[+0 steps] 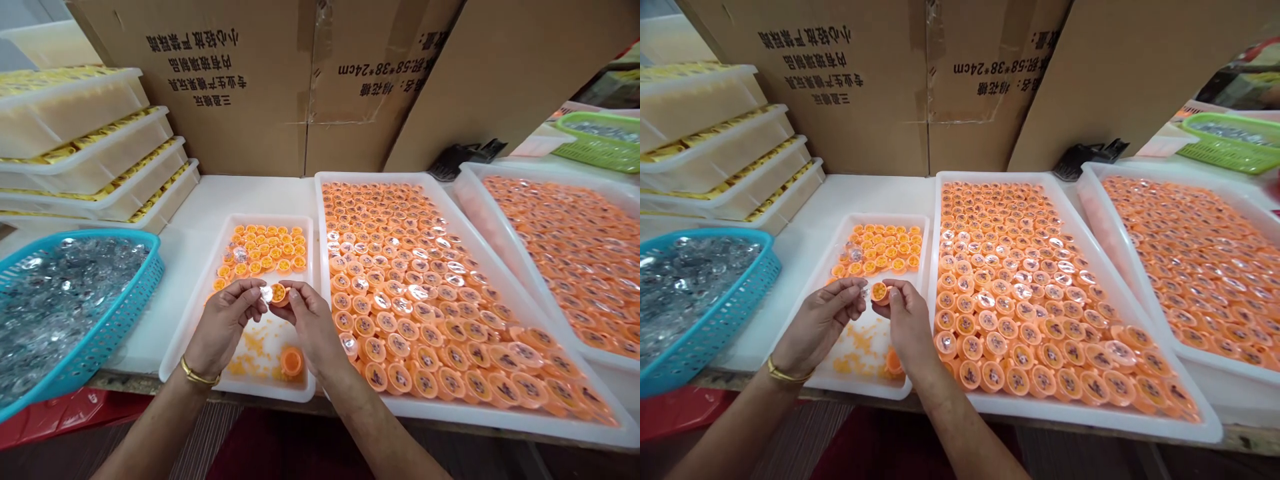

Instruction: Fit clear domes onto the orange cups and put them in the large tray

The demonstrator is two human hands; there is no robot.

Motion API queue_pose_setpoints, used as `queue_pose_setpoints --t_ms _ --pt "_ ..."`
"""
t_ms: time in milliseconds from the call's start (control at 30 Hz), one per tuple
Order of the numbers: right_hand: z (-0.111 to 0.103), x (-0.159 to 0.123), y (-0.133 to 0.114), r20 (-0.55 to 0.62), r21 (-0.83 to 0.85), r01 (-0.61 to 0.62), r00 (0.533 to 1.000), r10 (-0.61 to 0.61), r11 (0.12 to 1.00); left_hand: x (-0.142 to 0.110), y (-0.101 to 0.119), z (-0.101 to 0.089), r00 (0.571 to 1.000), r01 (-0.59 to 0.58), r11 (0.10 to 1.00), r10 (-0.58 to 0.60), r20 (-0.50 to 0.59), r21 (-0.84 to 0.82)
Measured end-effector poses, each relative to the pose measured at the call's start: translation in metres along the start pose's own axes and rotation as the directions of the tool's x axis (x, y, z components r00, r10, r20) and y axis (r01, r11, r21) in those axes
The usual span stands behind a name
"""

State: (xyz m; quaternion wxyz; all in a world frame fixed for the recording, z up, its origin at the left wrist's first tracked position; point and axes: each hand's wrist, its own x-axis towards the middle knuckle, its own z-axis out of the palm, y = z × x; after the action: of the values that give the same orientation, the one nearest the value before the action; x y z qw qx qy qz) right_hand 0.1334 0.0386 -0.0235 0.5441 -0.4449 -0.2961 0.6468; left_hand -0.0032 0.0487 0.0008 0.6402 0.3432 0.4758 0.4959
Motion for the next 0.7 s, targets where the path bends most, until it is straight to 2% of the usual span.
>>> queue_pose_setpoints --t_ms 67,133,233,300,367,467,533,600,700 --pt "0.000 0.001 0.001 0.000 -0.013 -0.002 1.000 0.002 1.000 0.001 0.003 0.002 0.996 -0.089 0.976 0.091 -0.001 0.200" --pt "0.000 0.001 0.001 0.005 -0.015 0.002 1.000 -0.002 1.000 0.002 0.006 0.005 0.992 -0.118 0.927 0.125 0.004 0.356" --pt "0.000 0.002 0.002 0.021 -0.005 0.009 1.000 -0.009 1.000 0.005 0.006 0.012 0.989 -0.125 0.871 0.145 -0.004 0.476" --pt "-0.001 0.002 0.002 0.027 -0.009 0.010 1.000 -0.009 1.000 0.006 0.005 0.015 0.986 -0.134 0.852 0.165 -0.016 0.506" --pt "-0.001 0.002 0.002 0.016 -0.037 0.017 1.000 -0.016 0.999 0.008 0.006 0.014 0.987 -0.127 0.876 0.157 -0.025 0.466" --pt "-0.001 0.000 0.000 -0.047 -0.165 0.087 0.994 -0.096 0.982 0.008 0.011 0.008 0.998 -0.049 0.970 0.055 -0.018 0.237" --pt "-0.001 -0.001 -0.001 -0.062 -0.268 0.147 0.984 -0.169 0.952 0.007 0.013 0.002 1.000 -0.011 0.991 0.012 -0.003 0.134" --pt "0.000 -0.002 -0.002 -0.049 -0.305 0.146 0.984 -0.169 0.941 0.004 0.014 -0.003 1.000 -0.030 0.980 0.028 0.013 0.196" --pt "0.001 0.000 -0.002 -0.061 -0.255 0.081 0.993 -0.100 0.964 -0.002 0.011 -0.006 0.992 -0.119 0.879 0.090 0.083 0.463"
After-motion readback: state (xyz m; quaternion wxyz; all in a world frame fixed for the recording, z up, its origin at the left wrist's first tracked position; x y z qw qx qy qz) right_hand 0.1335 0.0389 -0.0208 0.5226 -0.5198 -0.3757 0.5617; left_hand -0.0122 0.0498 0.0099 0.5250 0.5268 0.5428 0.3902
